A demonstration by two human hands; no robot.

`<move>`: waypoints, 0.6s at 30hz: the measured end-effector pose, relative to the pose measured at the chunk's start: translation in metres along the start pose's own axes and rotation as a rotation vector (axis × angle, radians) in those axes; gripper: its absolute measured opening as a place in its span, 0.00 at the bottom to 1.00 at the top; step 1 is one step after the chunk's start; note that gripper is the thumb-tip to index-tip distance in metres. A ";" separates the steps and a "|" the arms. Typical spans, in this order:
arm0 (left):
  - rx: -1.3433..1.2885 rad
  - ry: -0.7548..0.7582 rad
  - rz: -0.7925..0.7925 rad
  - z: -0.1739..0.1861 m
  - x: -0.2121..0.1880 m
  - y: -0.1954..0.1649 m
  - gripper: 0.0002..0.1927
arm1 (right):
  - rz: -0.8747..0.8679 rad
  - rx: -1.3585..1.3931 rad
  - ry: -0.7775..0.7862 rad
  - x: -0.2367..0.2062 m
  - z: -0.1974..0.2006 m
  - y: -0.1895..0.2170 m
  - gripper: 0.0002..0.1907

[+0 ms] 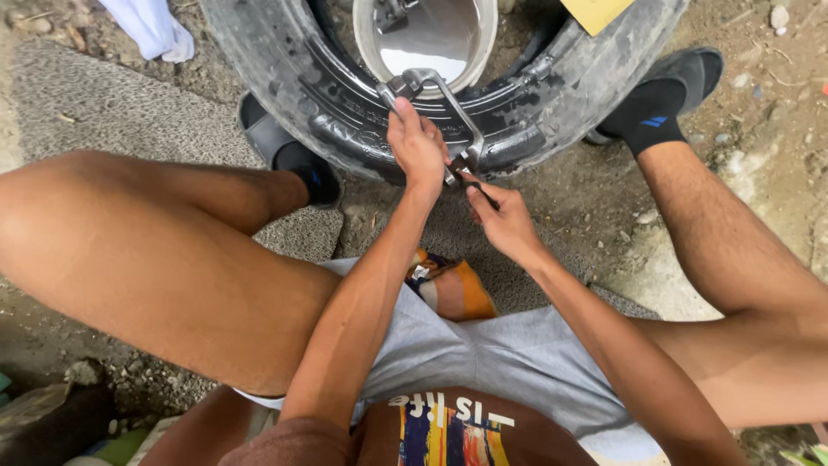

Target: The person sits on the ground and sands a metal shackle with a piece of sandpaper, repeatedly rubbing its surfaces and dipping the shackle and paper into a bowl of water. They hold the shackle with a wrench at times and continue sanding different sides of the shackle.

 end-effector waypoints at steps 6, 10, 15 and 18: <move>-0.006 -0.016 0.006 -0.001 0.001 -0.002 0.24 | 0.187 -0.106 -0.035 -0.005 0.004 0.011 0.19; -0.002 0.019 -0.007 -0.001 -0.001 -0.004 0.25 | 0.212 -0.134 -0.102 -0.007 0.001 0.019 0.16; 0.002 0.023 0.005 -0.001 -0.002 -0.006 0.25 | 0.216 -0.142 -0.196 -0.008 -0.005 0.027 0.09; 0.022 0.021 0.007 -0.001 -0.002 -0.005 0.26 | 0.232 -0.159 -0.230 -0.011 -0.009 0.030 0.09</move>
Point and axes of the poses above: each hand's wrist, its own x-axis towards the middle knuckle, its own z-axis out of the back of the hand, y = z × x, the point moved 2 cm from there along x, towards the middle knuckle, and after that the axes turned 6 degrees about -z, right-handed, at the moved point
